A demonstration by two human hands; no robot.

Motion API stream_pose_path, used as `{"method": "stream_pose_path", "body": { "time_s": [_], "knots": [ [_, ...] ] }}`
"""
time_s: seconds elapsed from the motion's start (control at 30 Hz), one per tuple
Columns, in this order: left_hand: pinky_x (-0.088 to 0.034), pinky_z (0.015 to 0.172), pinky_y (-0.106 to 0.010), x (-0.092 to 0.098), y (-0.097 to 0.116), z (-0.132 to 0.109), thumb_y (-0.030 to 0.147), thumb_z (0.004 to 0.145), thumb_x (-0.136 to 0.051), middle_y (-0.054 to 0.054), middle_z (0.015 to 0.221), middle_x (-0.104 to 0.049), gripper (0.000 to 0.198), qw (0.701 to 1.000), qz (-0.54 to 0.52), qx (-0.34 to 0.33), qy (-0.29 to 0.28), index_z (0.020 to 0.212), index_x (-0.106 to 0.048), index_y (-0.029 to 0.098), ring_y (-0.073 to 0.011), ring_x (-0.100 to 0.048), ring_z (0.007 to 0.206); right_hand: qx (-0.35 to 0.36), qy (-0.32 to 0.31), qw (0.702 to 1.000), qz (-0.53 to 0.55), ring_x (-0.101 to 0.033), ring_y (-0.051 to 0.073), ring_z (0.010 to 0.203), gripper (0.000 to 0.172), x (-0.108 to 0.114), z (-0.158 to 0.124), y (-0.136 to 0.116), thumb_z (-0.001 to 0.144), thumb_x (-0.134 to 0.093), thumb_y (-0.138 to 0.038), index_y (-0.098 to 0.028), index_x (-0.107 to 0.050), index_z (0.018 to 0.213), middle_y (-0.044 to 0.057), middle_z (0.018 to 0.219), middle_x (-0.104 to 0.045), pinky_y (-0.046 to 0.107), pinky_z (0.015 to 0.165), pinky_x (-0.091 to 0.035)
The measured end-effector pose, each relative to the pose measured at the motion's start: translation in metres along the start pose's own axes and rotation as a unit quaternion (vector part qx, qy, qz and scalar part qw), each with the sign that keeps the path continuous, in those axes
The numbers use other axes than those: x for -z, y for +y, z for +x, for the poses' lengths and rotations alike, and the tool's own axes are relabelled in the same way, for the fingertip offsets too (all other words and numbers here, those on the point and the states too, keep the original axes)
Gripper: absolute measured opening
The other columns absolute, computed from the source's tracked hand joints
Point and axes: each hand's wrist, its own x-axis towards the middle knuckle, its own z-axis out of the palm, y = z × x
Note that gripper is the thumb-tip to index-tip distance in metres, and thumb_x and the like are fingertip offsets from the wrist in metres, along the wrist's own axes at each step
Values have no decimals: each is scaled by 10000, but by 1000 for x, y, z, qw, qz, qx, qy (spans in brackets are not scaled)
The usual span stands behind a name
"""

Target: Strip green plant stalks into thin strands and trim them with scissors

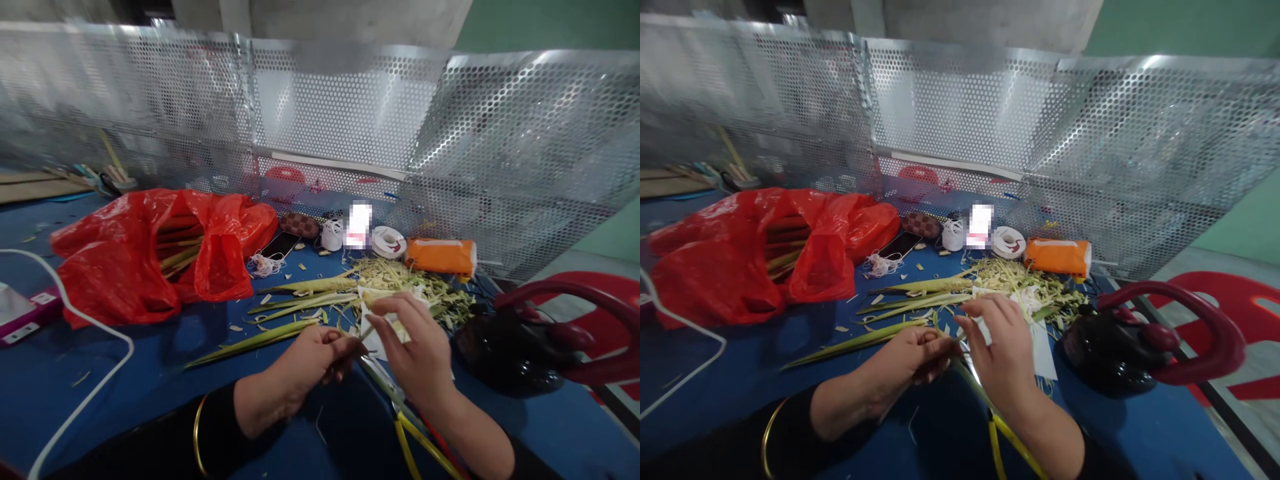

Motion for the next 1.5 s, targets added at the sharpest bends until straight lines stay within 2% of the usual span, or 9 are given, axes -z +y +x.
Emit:
{"method": "stream_pose_path", "body": {
  "time_s": [0.07, 0.27, 0.4, 0.73, 0.87, 0.93, 1.13, 1.27, 1.5],
  "knots": [
    [-227, 435, -192, 2, 3, 1, 417, 818, -551, 19, 580, -529, 332, 998, -57, 0, 7, 828, -685, 114, -45, -402, 446, -31, 20, 999, -25, -520, 175, 663, 233, 8, 4, 7, 869, -549, -297, -204, -559, 655, 13, 647, -556, 311, 670, -373],
    [-256, 431, -188, 5, 4, 1, 385, 795, -588, -4, 621, -586, 280, 996, -90, -8, 2, 768, -661, 116, -48, -439, 457, -252, -189, 932, 180, -531, 165, 649, 316, 0, 10, 16, 832, -563, -420, -177, -631, 641, 11, 641, -603, 284, 631, -387],
    [-256, 424, -185, 3, -1, 2, 431, 742, -652, 16, 597, -584, 307, 999, -48, -2, 5, 730, -647, 124, -45, -446, 448, -291, -148, 904, 275, -486, 137, 604, 255, -9, 5, 8, 783, -625, -347, -174, -594, 598, -22, 574, -565, 269, 625, -380],
    [-401, 551, -217, -2, -2, 1, 377, 709, -687, 2, 577, -606, 273, 997, -81, -4, 19, 784, -716, 116, -80, -521, 498, -258, -68, 952, 154, -487, 160, 615, 259, -17, -2, 15, 818, -572, -339, -195, -533, 606, -22, 579, -526, 286, 617, -382],
    [-427, 624, -225, 2, -1, 2, 397, 709, -705, -27, 636, -651, 317, 987, -155, -16, 49, 840, -717, 108, -98, -562, 583, -72, 26, 997, -24, -563, 221, 843, 119, -4, -1, 9, 850, -555, -290, -190, -619, 838, 54, 829, -636, 344, 778, -387],
    [-442, 703, -229, 5, 3, 2, 370, 702, -725, -56, 755, -694, 311, 981, -179, -36, 60, 880, -720, 115, -115, -602, 692, 7, 36, 997, -63, -559, 202, 752, 116, 1, -4, 2, 850, -565, -265, -201, -608, 764, 40, 741, -615, 330, 731, -382],
    [-447, 779, -247, 5, 9, 1, 259, 638, -774, -73, 803, -708, 204, 974, -195, -96, 67, 777, -734, 114, -152, -618, 785, -151, -210, 964, 61, -584, 185, 705, 210, -23, -19, -9, 867, -537, -334, -197, -645, 749, 33, 747, -643, 271, 630, -406],
    [-440, 758, -232, 3, 4, 3, 236, 643, -769, -72, 817, -719, 226, 974, -198, -85, 69, 842, -740, 132, -136, -611, 770, -215, -183, 949, 139, -484, 147, 594, 279, -40, -25, -7, 841, -522, -325, -182, -539, 601, -7, 593, -539, 247, 575, -384],
    [-443, 730, -241, 2, 6, 2, 219, 633, -758, -63, 741, -715, 220, 973, -196, -87, 84, 832, -742, 125, -139, -616, 723, -188, -194, 948, 170, -457, 142, 648, 290, -32, -24, -11, 817, -525, -249, -196, -410, 557, -15, 647, -480, 242, 618, -377]
  ]
}}
